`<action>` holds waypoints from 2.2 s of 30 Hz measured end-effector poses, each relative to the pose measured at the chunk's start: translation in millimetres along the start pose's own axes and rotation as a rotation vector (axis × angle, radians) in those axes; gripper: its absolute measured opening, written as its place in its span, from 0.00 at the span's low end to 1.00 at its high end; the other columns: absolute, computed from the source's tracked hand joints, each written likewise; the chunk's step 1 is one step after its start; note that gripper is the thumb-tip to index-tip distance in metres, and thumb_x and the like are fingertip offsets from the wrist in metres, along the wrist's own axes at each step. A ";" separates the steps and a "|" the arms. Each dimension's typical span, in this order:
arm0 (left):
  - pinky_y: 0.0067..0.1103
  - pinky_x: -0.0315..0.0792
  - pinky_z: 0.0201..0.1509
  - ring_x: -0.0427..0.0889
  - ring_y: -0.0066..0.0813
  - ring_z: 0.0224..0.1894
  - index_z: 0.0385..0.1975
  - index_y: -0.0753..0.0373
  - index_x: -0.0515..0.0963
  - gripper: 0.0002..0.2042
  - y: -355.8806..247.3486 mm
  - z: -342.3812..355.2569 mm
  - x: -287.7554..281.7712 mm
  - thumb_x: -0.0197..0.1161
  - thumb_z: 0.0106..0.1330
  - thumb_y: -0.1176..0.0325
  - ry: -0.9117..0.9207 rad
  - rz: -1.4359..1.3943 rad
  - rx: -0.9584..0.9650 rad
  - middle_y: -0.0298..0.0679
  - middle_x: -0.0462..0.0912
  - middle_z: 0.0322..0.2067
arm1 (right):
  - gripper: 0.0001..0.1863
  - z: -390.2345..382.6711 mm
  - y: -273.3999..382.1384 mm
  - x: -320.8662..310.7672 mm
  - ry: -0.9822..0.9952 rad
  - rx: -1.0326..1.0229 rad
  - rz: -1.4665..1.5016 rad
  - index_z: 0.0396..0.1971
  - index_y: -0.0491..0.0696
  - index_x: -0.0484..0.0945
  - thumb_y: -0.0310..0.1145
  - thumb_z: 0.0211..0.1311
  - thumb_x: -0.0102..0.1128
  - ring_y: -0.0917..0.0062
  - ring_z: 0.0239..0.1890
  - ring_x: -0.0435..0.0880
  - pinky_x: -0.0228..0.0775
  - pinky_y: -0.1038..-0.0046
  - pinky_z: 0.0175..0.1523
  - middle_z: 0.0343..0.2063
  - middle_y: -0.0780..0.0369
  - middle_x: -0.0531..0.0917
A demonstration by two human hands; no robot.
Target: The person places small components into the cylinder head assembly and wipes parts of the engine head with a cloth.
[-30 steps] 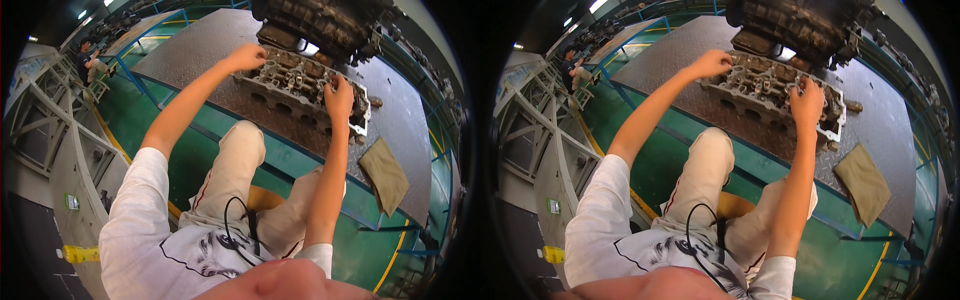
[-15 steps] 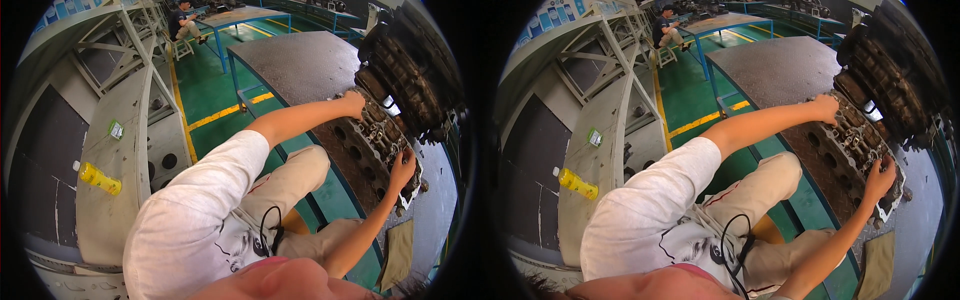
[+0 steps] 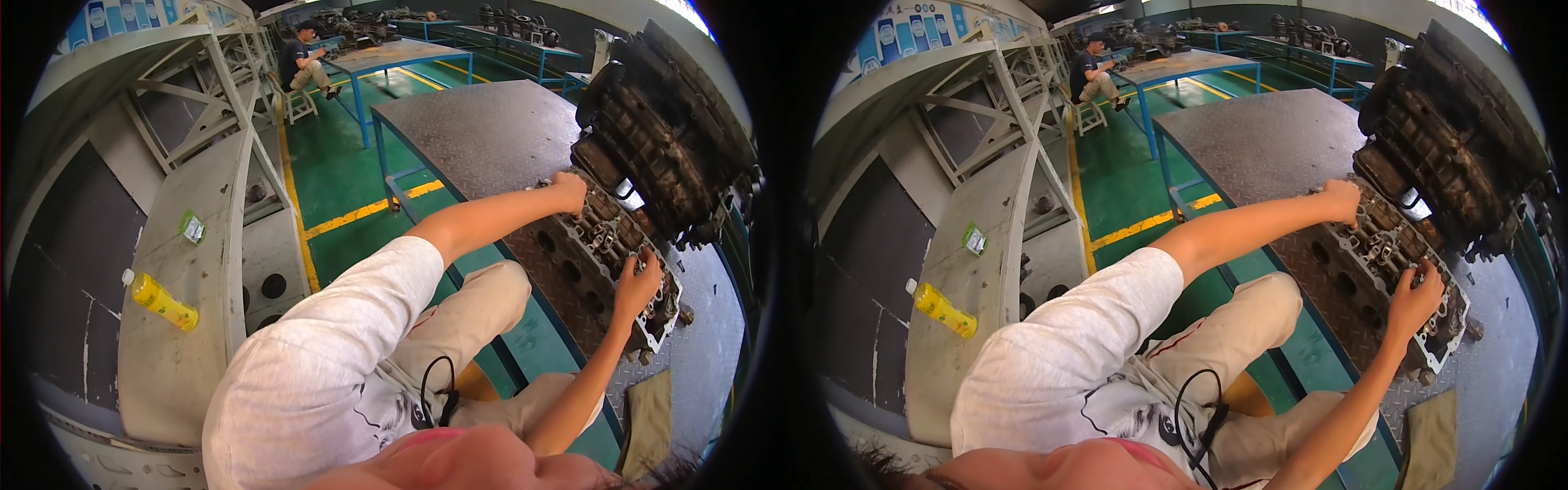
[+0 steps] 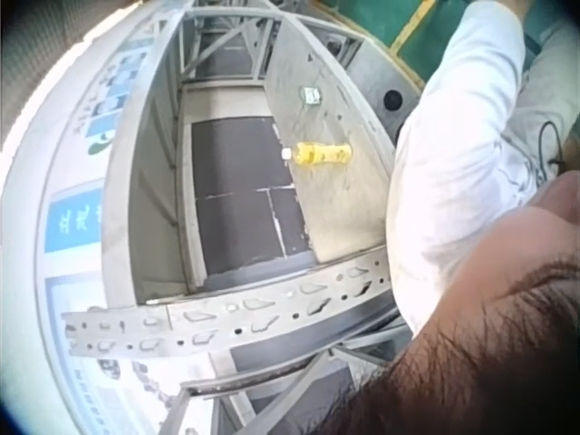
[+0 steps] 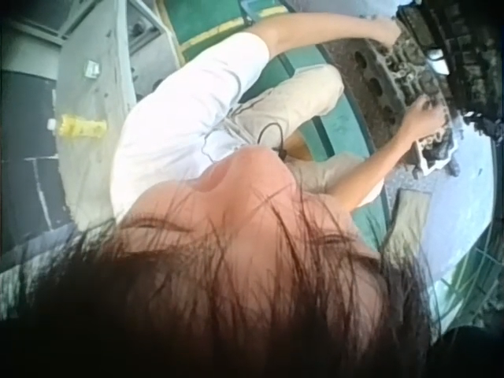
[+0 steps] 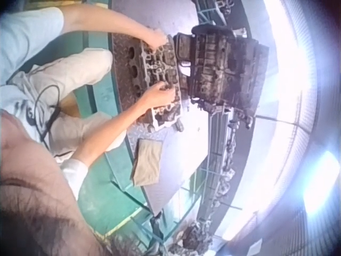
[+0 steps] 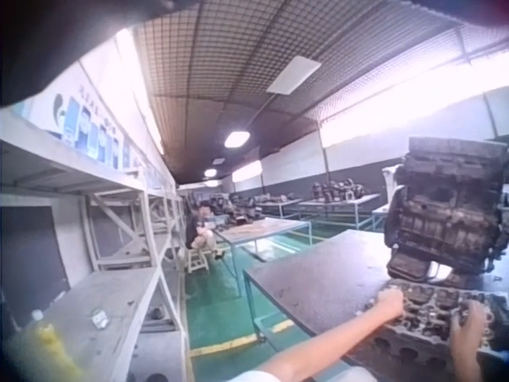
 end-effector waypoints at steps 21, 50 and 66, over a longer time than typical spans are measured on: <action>0.25 0.76 0.40 0.83 0.35 0.39 0.33 0.61 0.82 0.18 -8.7 1.0 17.9 0.70 0.46 0.57 -0.060 -0.030 -0.019 0.40 0.83 0.35 | 0.09 -1.1 6.5 12.6 0.047 0.013 0.011 0.34 0.42 0.77 0.26 0.53 0.55 0.64 0.40 0.76 0.66 0.65 0.47 0.32 0.57 0.80; 0.26 0.75 0.44 0.81 0.33 0.44 0.41 0.58 0.81 0.20 -5.4 6.2 10.0 0.66 0.48 0.55 0.030 -0.002 -0.031 0.37 0.82 0.42 | 0.10 -2.0 2.8 21.2 0.059 0.072 0.079 0.36 0.43 0.78 0.29 0.54 0.56 0.65 0.41 0.77 0.66 0.67 0.48 0.33 0.57 0.81; 0.32 0.75 0.40 0.81 0.41 0.38 0.29 0.56 0.83 0.09 31.2 23.3 5.0 0.63 0.48 0.66 -0.050 0.073 0.286 0.42 0.83 0.33 | 0.12 -0.4 -8.5 13.8 0.046 0.124 0.084 0.38 0.43 0.78 0.31 0.56 0.56 0.65 0.42 0.76 0.65 0.68 0.50 0.34 0.57 0.81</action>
Point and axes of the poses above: each hand's wrist, its own z-axis towards the middle knuckle, its own x-axis out of the palm, y = z × x, the point moved 1 cm from there along z, towards the middle knuckle
